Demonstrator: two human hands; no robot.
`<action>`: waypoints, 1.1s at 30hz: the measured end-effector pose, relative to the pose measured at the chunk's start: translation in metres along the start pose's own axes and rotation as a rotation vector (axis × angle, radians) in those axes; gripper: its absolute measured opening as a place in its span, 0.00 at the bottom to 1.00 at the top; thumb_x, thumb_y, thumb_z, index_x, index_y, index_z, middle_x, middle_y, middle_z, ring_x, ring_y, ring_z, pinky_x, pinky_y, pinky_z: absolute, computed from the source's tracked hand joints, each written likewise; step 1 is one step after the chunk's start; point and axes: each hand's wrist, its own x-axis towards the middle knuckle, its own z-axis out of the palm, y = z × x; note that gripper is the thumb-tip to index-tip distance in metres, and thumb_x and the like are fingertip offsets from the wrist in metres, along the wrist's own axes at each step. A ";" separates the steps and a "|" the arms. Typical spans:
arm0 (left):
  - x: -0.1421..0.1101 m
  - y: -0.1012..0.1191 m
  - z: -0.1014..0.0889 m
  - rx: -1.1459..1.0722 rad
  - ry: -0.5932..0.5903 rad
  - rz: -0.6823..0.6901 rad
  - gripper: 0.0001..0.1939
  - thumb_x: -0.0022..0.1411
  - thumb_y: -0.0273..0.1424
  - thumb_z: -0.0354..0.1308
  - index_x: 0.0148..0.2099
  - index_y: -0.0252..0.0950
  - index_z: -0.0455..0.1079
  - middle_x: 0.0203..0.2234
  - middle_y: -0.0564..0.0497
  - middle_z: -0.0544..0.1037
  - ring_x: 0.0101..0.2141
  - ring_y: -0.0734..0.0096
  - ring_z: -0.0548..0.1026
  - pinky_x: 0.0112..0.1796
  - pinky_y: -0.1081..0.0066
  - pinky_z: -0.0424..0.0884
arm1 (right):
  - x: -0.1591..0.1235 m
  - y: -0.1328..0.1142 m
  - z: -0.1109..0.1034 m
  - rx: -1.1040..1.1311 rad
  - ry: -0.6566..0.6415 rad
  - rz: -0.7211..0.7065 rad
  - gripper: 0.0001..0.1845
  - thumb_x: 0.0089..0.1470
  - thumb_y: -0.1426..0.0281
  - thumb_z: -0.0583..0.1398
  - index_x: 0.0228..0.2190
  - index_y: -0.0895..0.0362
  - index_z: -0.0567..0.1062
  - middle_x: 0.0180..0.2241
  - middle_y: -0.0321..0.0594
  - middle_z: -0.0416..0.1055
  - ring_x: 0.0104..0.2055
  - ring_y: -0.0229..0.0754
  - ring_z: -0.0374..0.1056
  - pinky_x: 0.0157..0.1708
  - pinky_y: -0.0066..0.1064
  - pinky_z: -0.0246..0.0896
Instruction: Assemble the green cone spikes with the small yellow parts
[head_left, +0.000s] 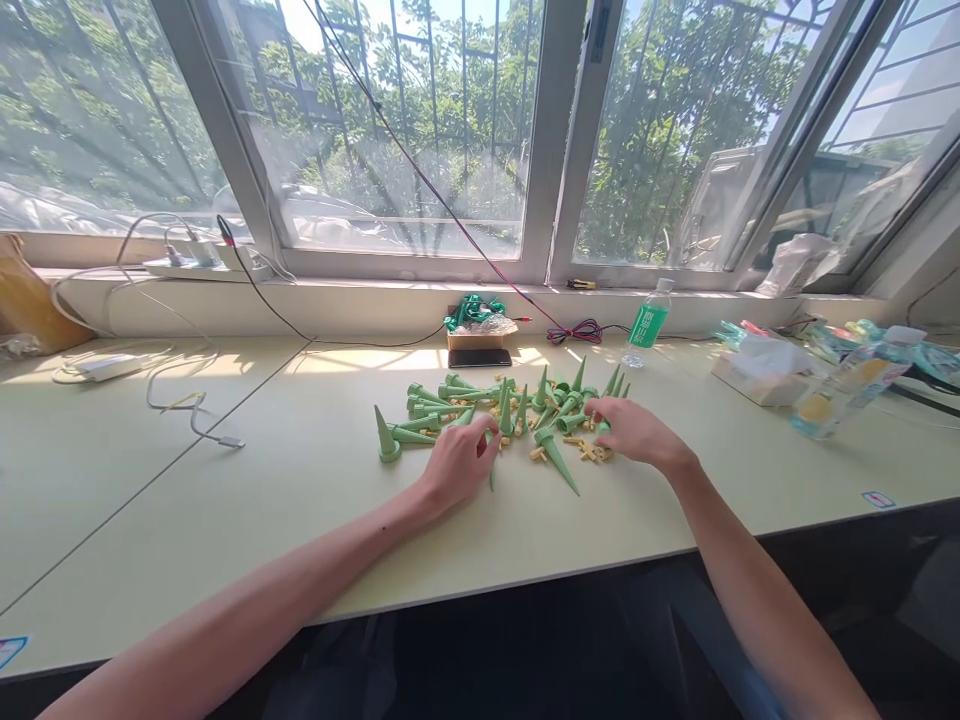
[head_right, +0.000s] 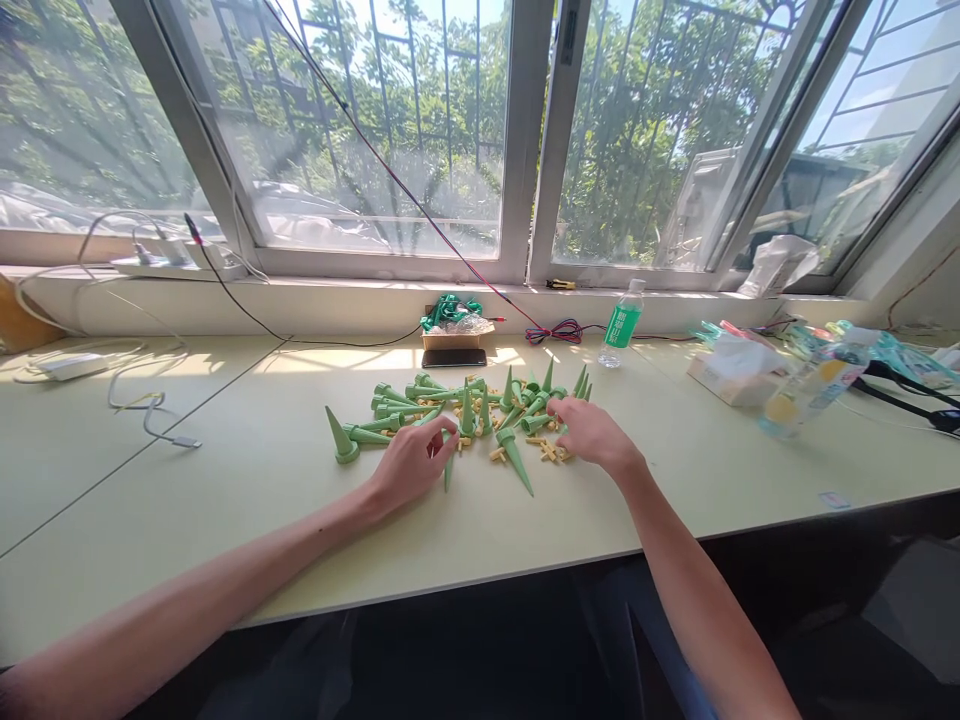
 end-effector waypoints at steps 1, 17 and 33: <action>0.000 0.000 0.000 0.000 0.000 0.001 0.09 0.66 0.32 0.49 0.38 0.38 0.70 0.17 0.57 0.68 0.19 0.73 0.64 0.27 0.73 0.58 | 0.000 -0.001 0.000 -0.018 -0.006 0.011 0.15 0.48 0.76 0.62 0.41 0.56 0.72 0.40 0.41 0.74 0.40 0.44 0.69 0.37 0.30 0.58; -0.001 0.000 0.000 0.000 -0.015 -0.001 0.09 0.65 0.31 0.50 0.38 0.38 0.71 0.17 0.57 0.69 0.20 0.73 0.65 0.27 0.72 0.59 | 0.002 -0.005 0.001 -0.149 -0.042 0.041 0.11 0.51 0.72 0.62 0.39 0.56 0.70 0.36 0.40 0.73 0.36 0.43 0.69 0.31 0.28 0.54; -0.001 -0.002 0.001 0.001 -0.118 -0.008 0.08 0.65 0.31 0.50 0.40 0.39 0.70 0.18 0.56 0.71 0.20 0.70 0.67 0.27 0.71 0.59 | 0.001 0.005 0.000 -0.049 -0.092 -0.002 0.16 0.51 0.71 0.62 0.44 0.54 0.70 0.38 0.39 0.74 0.39 0.44 0.69 0.35 0.29 0.56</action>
